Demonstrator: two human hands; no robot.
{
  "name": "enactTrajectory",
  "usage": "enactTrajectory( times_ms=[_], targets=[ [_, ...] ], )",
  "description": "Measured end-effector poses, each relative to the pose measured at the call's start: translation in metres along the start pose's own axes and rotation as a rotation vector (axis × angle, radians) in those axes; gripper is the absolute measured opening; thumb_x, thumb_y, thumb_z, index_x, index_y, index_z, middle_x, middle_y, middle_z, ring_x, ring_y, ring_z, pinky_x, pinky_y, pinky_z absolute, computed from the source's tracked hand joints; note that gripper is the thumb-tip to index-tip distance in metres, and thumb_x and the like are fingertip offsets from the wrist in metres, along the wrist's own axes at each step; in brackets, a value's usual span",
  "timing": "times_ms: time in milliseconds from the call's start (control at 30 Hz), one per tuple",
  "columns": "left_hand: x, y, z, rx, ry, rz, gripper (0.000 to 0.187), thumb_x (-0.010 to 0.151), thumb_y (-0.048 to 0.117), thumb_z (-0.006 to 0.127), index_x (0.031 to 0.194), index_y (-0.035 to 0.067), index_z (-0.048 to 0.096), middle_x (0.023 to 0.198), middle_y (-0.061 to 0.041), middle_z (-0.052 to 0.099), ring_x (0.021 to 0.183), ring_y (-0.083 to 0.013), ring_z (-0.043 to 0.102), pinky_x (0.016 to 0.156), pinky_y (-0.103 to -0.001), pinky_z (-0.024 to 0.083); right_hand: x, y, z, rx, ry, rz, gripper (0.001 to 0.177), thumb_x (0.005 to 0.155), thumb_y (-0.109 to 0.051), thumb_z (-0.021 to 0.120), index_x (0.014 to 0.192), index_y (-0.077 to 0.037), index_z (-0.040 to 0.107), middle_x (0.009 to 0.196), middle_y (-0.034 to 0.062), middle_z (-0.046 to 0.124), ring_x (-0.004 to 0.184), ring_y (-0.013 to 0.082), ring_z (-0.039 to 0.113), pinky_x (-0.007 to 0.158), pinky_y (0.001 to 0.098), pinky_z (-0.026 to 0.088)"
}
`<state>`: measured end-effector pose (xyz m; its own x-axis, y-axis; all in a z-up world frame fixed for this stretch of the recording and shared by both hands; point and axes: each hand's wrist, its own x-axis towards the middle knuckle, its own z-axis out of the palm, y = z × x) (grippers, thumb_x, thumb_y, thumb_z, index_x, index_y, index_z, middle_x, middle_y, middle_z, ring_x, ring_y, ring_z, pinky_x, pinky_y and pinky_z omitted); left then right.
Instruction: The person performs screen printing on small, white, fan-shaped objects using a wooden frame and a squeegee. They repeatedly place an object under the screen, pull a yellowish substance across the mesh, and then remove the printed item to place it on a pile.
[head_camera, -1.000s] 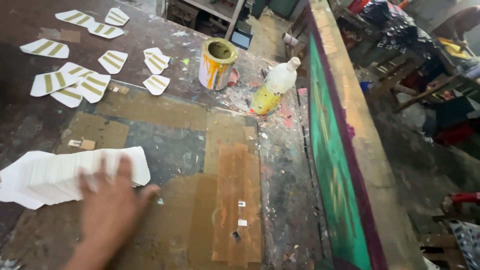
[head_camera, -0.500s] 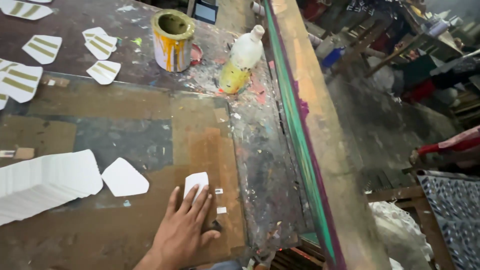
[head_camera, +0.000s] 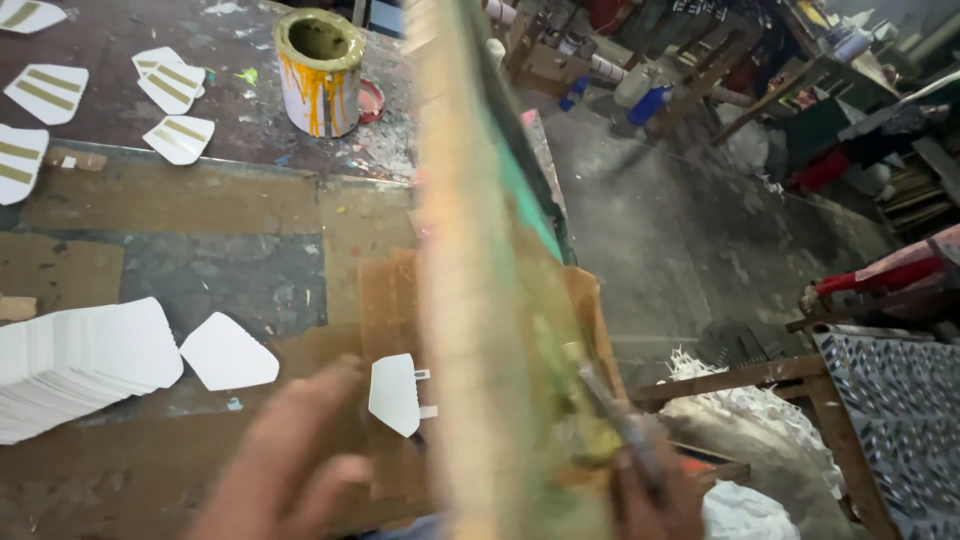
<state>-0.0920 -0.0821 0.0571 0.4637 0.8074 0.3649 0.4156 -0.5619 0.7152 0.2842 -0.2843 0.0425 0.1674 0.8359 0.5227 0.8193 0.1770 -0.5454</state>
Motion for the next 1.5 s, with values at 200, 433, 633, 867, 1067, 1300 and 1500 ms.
enactTrajectory(
  times_ms=[200,433,633,867,1067,1300,1500],
  targets=[
    [-0.032,-0.033,-0.053,-0.571,0.319,-0.322,0.072,0.102,0.047,0.048,0.152,-0.005,0.049,0.148,-0.023,0.06,0.142,-0.03,0.054,0.118,-0.044,0.036,0.045,-0.022,0.115,0.26,-0.088,-0.091,0.055,0.074,0.007,0.058,0.126,-0.003,0.073,0.125,0.0172,0.077,0.118,0.03,0.076,0.105,0.0386,0.055],
    [-0.075,-0.132,-0.002,-0.006,0.161,-0.965,0.081,0.084,0.055,0.071,0.151,0.011,0.055,0.129,-0.024,0.069,0.117,-0.0346,0.068,0.099,-0.044,0.051,0.039,-0.025,0.156,0.241,-0.394,-0.305,0.051,0.073,0.006,0.066,0.122,-0.005,0.074,0.119,0.0163,0.076,0.114,0.0339,0.074,0.101,0.0416,0.058],
    [-0.076,-0.128,0.001,0.365,0.132,-0.836,0.079,0.077,0.055,0.077,0.146,0.021,0.063,0.113,-0.021,0.074,0.108,-0.0382,0.071,0.092,-0.047,0.057,0.127,-0.057,0.181,0.288,-0.426,-0.226,0.047,0.075,0.008,0.064,0.118,-0.008,0.074,0.117,0.0125,0.076,0.113,0.0332,0.072,0.1,0.0415,0.058],
    [-0.089,-0.133,0.008,0.366,0.198,-0.682,0.078,0.076,0.05,0.076,0.144,0.015,0.062,0.103,-0.019,0.074,0.109,-0.0394,0.067,0.09,-0.048,0.056,0.054,-0.038,0.197,0.242,-0.359,-0.234,0.045,0.075,0.008,0.063,0.116,-0.006,0.075,0.12,0.0116,0.077,0.12,0.0321,0.072,0.104,0.0424,0.057],
    [-0.084,-0.138,0.004,-0.079,0.234,-0.676,0.073,0.083,0.034,0.075,0.147,0.006,0.054,0.117,-0.02,0.074,0.109,-0.0267,0.075,0.091,-0.038,0.058,0.024,-0.02,0.186,0.202,-0.372,-0.326,0.043,0.078,0.001,0.065,0.119,-0.006,0.075,0.123,0.0134,0.077,0.12,0.0309,0.074,0.107,0.0468,0.055],
    [-0.025,0.001,-0.057,-0.417,0.51,-0.584,0.057,0.09,0.013,0.066,0.144,-0.004,0.056,0.131,-0.017,0.071,0.123,-0.0257,0.069,0.101,-0.04,0.053,0.044,0.022,0.123,0.018,-0.203,-0.5,0.044,0.081,-0.006,0.061,0.125,-0.006,0.066,0.127,0.0148,0.071,0.119,0.0335,0.07,0.104,0.0481,0.054],
    [0.052,0.024,-0.023,-0.486,0.369,-0.225,0.041,0.093,0.014,0.066,0.132,0.001,0.064,0.135,-0.013,0.07,0.114,-0.025,0.073,0.098,-0.035,0.055,-0.081,0.395,-0.012,0.919,0.05,0.814,0.045,0.109,-0.003,0.061,0.151,0.012,0.061,0.124,0.0244,0.063,0.099,0.026,0.059,0.078,0.0377,0.045]
  ],
)
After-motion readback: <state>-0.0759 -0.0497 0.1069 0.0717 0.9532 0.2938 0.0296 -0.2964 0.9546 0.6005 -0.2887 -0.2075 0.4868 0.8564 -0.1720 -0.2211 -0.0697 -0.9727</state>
